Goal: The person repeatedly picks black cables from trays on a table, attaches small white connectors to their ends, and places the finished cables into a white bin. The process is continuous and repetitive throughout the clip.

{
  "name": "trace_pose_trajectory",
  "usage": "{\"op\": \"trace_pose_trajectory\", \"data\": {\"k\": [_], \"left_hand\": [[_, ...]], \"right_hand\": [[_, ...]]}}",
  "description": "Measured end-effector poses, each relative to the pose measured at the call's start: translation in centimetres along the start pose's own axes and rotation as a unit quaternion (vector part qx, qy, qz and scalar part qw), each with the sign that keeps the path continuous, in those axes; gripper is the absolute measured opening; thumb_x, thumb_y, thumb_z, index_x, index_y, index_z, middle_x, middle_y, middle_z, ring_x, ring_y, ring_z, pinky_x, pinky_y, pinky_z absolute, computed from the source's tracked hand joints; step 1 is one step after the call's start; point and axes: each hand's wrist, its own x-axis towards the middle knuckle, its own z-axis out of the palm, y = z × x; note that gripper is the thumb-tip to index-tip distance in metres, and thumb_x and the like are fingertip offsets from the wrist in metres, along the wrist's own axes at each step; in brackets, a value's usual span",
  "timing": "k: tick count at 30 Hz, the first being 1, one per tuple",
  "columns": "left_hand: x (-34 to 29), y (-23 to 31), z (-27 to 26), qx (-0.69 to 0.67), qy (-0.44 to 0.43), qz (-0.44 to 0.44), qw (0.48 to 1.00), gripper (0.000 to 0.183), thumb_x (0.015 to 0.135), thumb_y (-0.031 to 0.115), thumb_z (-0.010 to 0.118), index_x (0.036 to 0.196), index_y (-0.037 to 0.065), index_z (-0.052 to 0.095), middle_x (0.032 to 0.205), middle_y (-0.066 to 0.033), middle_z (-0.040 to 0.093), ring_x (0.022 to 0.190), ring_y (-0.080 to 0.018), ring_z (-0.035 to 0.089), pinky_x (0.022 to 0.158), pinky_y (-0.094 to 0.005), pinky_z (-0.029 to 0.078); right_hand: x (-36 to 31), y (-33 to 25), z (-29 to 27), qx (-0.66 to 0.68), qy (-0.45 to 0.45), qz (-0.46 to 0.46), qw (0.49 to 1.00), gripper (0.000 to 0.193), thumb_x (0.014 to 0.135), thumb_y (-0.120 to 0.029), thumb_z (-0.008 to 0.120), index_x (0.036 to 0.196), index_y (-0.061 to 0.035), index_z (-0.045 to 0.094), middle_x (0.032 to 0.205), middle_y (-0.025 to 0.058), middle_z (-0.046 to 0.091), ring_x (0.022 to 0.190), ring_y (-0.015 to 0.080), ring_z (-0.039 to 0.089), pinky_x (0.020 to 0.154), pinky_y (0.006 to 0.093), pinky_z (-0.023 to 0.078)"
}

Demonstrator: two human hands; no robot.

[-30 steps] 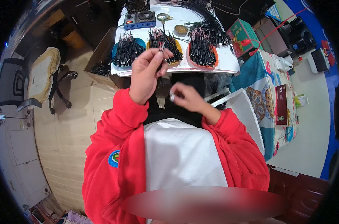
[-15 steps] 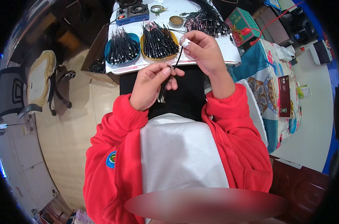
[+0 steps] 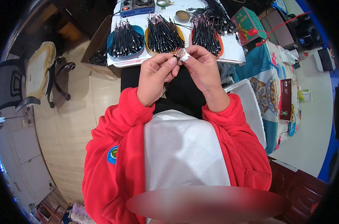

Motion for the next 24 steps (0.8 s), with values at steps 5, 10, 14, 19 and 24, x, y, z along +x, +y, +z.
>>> {"op": "trace_pose_trajectory", "data": {"k": [5, 10, 14, 19, 24], "left_hand": [[-0.3, 0.2, 0.0, -0.049, -0.008, -0.017, 0.999, 0.017, 0.094, 0.01, 0.051, 0.097, -0.005, 0.059, 0.069, -0.0015, 0.052, 0.053, -0.0035, 0.035, 0.047, -0.0162, 0.026], [-0.6, 0.3, 0.0, -0.014, -0.017, -0.017, 1.0, 0.018, 0.094, 0.011, 0.052, 0.096, -0.005, 0.06, 0.069, -0.0022, 0.053, 0.054, -0.0033, 0.036, 0.046, -0.0163, 0.025], [-0.6, 0.0, 0.1, 0.006, -0.006, -0.008, 1.0, 0.016, 0.094, 0.01, 0.052, 0.094, -0.004, 0.061, 0.068, -0.0006, 0.054, 0.053, -0.0027, 0.037, 0.046, -0.0164, 0.026], [-0.6, -0.3, -0.1, -0.031, -0.009, -0.009, 0.999, 0.016, 0.094, 0.009, 0.052, 0.094, -0.004, 0.061, 0.069, -0.0009, 0.055, 0.053, -0.0028, 0.037, 0.046, -0.0165, 0.026], [-0.5, -0.6, -0.3, -0.07, -0.017, -0.023, 0.997, 0.017, 0.094, 0.009, 0.051, 0.094, -0.004, 0.062, 0.069, -0.0015, 0.055, 0.052, -0.0029, 0.035, 0.046, -0.0171, 0.025]], "right_hand": [[-0.7, 0.5, 0.0, 0.122, -0.017, 0.042, 0.991, 0.016, 0.086, -0.002, 0.061, 0.101, 0.0012, 0.059, 0.093, 0.0078, 0.065, 0.084, 0.0143, 0.062, 0.077, 0.0254, 0.049], [-0.7, -0.5, 0.0, -0.01, 0.007, 0.013, 1.0, 0.016, 0.085, -0.003, 0.063, 0.1, 0.0027, 0.061, 0.09, 0.0079, 0.065, 0.081, 0.0128, 0.062, 0.075, 0.0238, 0.049], [-0.9, -0.6, 0.4, -0.119, 0.012, -0.054, 0.991, 0.015, 0.085, -0.002, 0.064, 0.098, 0.0039, 0.062, 0.088, 0.0084, 0.065, 0.079, 0.0126, 0.062, 0.074, 0.0238, 0.049], [-1.1, 0.7, 0.6, 0.079, 0.006, -0.006, 0.997, 0.015, 0.087, -0.004, 0.062, 0.1, 0.0032, 0.06, 0.093, 0.0095, 0.065, 0.08, 0.0136, 0.062, 0.074, 0.0258, 0.05], [-1.3, 1.8, 0.7, 0.161, -0.002, 0.013, 0.987, 0.014, 0.089, -0.006, 0.059, 0.101, 0.0017, 0.058, 0.095, 0.0096, 0.064, 0.079, 0.0146, 0.061, 0.074, 0.0279, 0.051]]}}
